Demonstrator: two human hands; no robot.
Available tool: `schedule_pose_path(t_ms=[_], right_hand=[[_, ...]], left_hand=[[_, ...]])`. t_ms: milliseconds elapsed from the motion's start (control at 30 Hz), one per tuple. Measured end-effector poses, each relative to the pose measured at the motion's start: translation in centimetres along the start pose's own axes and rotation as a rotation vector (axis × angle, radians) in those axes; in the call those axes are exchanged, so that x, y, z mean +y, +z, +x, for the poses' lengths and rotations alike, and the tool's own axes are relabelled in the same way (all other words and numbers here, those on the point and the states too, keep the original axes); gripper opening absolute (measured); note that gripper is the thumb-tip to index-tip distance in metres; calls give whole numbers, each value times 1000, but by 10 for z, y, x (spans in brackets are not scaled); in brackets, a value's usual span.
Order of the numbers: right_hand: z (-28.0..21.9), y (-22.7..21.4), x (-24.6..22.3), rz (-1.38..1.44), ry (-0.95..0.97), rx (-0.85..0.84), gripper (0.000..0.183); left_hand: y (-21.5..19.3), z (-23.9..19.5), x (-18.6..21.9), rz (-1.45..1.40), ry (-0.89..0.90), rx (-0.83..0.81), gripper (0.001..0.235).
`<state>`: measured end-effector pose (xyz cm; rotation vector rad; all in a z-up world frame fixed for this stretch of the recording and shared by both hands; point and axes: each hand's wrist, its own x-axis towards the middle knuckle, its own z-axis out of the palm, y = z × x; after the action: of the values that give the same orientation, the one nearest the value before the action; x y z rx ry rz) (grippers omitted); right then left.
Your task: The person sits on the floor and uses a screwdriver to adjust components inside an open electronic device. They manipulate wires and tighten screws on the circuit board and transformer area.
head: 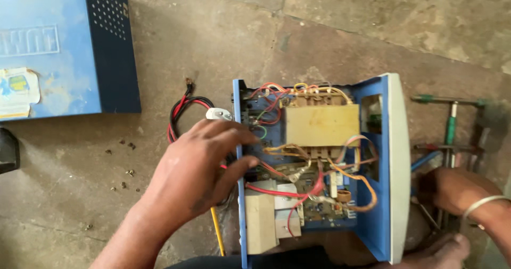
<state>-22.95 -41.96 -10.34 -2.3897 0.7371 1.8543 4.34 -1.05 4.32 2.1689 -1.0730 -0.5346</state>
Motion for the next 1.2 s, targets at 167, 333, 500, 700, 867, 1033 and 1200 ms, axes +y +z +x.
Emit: schedule_pose_path(t_ms=[167, 333, 500, 700, 867, 1033, 1200], right_hand=[[11, 8, 2, 104, -110, 89, 34], [10, 10, 6, 62, -19, 98, 37], [10, 6, 36, 181, -42, 278, 41], [66, 46, 77, 258, -78, 403, 45], [94, 61, 105, -107, -364, 301, 34], [73, 57, 86, 279, -38, 304, 30], [-1, 25, 50, 612, -316, 494, 28]], left_hand=[[8, -6, -12, 30, -67, -13, 27], [11, -7, -6, 65, -51, 26, 26], [-2, -22, -21, 81, -193, 186, 19], [9, -40, -48, 220, -765, -147, 45], [46, -50, -58, 314, -678, -136, 41], [55, -57, -80, 423, -738, -66, 43], [46, -62, -74, 278, -527, 123, 48]])
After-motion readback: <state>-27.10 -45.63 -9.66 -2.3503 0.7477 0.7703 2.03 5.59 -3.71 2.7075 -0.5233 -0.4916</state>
